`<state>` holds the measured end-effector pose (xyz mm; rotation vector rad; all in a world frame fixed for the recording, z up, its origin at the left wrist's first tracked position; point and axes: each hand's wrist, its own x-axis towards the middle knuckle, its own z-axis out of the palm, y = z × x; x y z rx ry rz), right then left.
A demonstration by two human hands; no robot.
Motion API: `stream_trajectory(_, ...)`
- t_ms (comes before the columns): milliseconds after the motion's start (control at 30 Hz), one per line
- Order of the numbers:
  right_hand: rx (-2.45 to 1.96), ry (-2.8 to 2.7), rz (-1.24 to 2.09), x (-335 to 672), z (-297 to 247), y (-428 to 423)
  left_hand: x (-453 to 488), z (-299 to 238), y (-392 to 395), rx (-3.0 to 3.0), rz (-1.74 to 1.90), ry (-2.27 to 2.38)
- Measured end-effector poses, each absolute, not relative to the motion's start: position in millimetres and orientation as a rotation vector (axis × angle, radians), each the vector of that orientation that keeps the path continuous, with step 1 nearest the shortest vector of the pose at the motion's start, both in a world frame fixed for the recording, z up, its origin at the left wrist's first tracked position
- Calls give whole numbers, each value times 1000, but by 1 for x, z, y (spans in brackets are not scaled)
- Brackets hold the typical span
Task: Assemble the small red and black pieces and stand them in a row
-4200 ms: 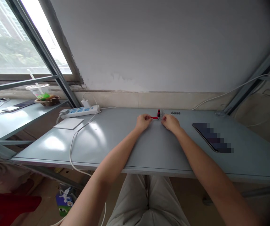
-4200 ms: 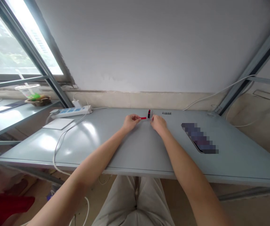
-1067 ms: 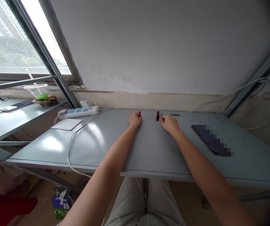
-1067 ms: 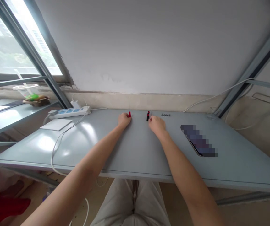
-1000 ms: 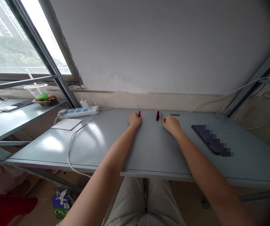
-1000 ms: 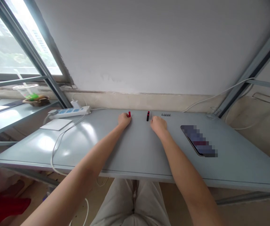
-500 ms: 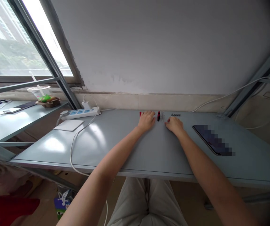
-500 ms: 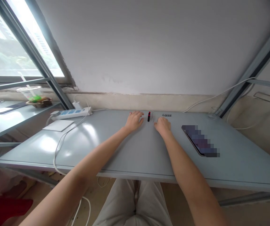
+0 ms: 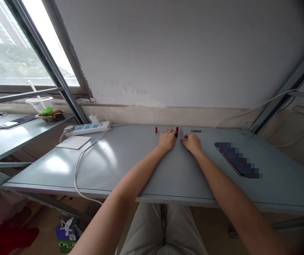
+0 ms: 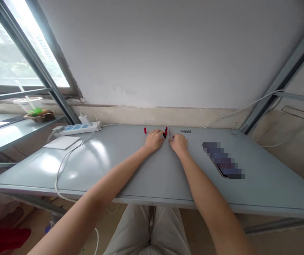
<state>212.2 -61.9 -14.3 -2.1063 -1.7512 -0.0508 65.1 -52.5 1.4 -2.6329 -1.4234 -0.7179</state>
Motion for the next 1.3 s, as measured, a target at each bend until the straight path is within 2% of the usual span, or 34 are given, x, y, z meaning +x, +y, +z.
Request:
stream_trajectory(467,-2053,-1685,-37,208,-19,-58,39,-6,-55,-2467,-1479,-2101)
stream_trajectory(967,-2032,-1635,-4,205,-18,-59,37,-5,-65,-2468,-1589,-2106)
stream_trajectory(1300,-2069,-1842,-186,198,0,-75,35,-8,-61,-2478,-1764,-2053)
